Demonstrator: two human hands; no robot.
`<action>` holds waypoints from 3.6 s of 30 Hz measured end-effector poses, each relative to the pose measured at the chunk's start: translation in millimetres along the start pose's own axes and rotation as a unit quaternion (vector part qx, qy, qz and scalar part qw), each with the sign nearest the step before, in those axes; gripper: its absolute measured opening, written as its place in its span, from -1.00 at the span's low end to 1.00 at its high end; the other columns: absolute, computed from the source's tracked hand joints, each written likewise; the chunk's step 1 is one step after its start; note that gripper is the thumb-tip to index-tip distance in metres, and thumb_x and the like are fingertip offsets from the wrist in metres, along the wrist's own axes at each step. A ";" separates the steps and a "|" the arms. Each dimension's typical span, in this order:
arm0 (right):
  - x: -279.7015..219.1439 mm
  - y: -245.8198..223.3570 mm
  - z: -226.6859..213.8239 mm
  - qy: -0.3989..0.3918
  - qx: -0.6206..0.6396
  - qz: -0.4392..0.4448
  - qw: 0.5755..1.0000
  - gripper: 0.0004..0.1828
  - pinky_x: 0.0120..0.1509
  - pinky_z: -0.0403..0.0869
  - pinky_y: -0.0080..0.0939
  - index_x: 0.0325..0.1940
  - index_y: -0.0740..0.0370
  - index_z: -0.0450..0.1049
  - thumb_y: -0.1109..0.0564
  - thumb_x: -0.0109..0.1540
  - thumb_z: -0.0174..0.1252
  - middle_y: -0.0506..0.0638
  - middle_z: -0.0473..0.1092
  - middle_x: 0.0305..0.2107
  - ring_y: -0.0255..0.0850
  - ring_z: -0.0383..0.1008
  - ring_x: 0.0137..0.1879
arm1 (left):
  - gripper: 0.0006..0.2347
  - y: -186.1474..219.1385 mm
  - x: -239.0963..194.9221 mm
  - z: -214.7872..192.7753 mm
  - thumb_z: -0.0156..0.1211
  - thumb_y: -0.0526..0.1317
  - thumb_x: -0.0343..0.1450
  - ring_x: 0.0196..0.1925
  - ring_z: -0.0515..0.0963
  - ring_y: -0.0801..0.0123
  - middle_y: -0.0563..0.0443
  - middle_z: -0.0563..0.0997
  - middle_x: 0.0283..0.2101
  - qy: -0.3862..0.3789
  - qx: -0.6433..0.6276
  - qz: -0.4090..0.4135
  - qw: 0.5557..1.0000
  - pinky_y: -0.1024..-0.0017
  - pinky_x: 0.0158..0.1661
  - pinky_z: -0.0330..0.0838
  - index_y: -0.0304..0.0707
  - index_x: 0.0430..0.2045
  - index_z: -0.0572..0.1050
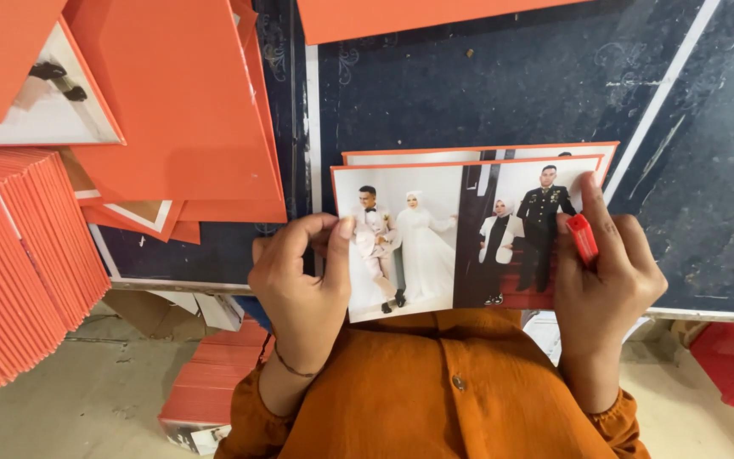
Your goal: The person assembles orange cards by inserting printed photos into slots and using a red tool to press the edges. They handle multiple cards, opening them to reveal text and images, and repeatedly use the tool to secure the contents.
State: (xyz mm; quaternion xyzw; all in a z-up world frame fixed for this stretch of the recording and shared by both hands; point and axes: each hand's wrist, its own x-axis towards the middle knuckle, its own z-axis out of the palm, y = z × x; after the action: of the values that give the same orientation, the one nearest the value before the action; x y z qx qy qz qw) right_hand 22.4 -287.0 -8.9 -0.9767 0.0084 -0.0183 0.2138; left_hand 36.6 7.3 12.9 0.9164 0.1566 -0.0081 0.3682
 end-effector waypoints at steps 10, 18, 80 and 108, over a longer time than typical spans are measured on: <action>1.6 -3.4 -0.7 0.000 0.007 0.012 1.000 -0.59 -0.17 0.21 -0.11 0.51 0.34 0.64 0.42 0.57 0.43 0.05 0.22 -0.31 -0.13 0.03 -0.32 | -0.82 0.3 0.5 1.5 0.31 -0.12 0.57 -0.45 0.60 0.42 0.22 0.63 -0.49 -0.007 0.028 -0.003 1.000 0.30 -0.08 0.38 -0.15 -0.38 0.57; 6.2 -8.4 -6.7 -0.015 0.012 0.044 0.999 -0.40 -0.14 0.30 -0.14 0.55 0.19 0.54 0.44 0.40 0.24 -0.01 0.14 -0.31 -0.11 0.09 -0.35 | -0.85 -4.8 -5.4 8.2 0.38 -0.12 0.58 -0.37 0.61 0.16 0.12 0.69 -0.42 -0.005 0.083 0.001 0.997 0.23 -0.15 0.46 -0.16 -0.28 0.67; -23.4 31.1 -62.7 -0.250 0.260 0.285 0.888 -0.87 -0.36 0.53 -0.49 -0.26 0.09 0.70 0.11 0.32 0.54 -0.18 0.60 -0.45 -0.51 0.49 -0.37 | -0.72 -36.4 -21.6 18.1 0.56 -0.28 0.74 -0.42 0.50 0.36 -0.07 0.62 -0.40 0.032 0.032 0.189 0.981 0.40 -0.33 0.48 -0.49 -0.28 0.60; -40.3 39.0 -45.5 -0.194 0.222 0.216 0.931 -0.73 -0.35 0.23 -0.39 -0.35 0.09 0.66 0.11 0.31 0.66 -0.19 0.49 -0.53 -0.46 0.28 -0.46 | -0.74 -38.6 -20.6 16.9 0.57 -0.31 0.73 -0.37 0.58 0.31 -0.12 0.66 -0.36 0.025 0.030 0.201 0.979 0.36 -0.27 0.54 -0.52 -0.25 0.61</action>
State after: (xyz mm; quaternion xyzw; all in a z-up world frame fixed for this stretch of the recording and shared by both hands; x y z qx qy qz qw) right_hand -20.0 -340.4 14.8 -0.8633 0.1737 0.2165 0.4215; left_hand 7.4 16.3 -22.6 0.9396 -0.0226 0.0841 0.3310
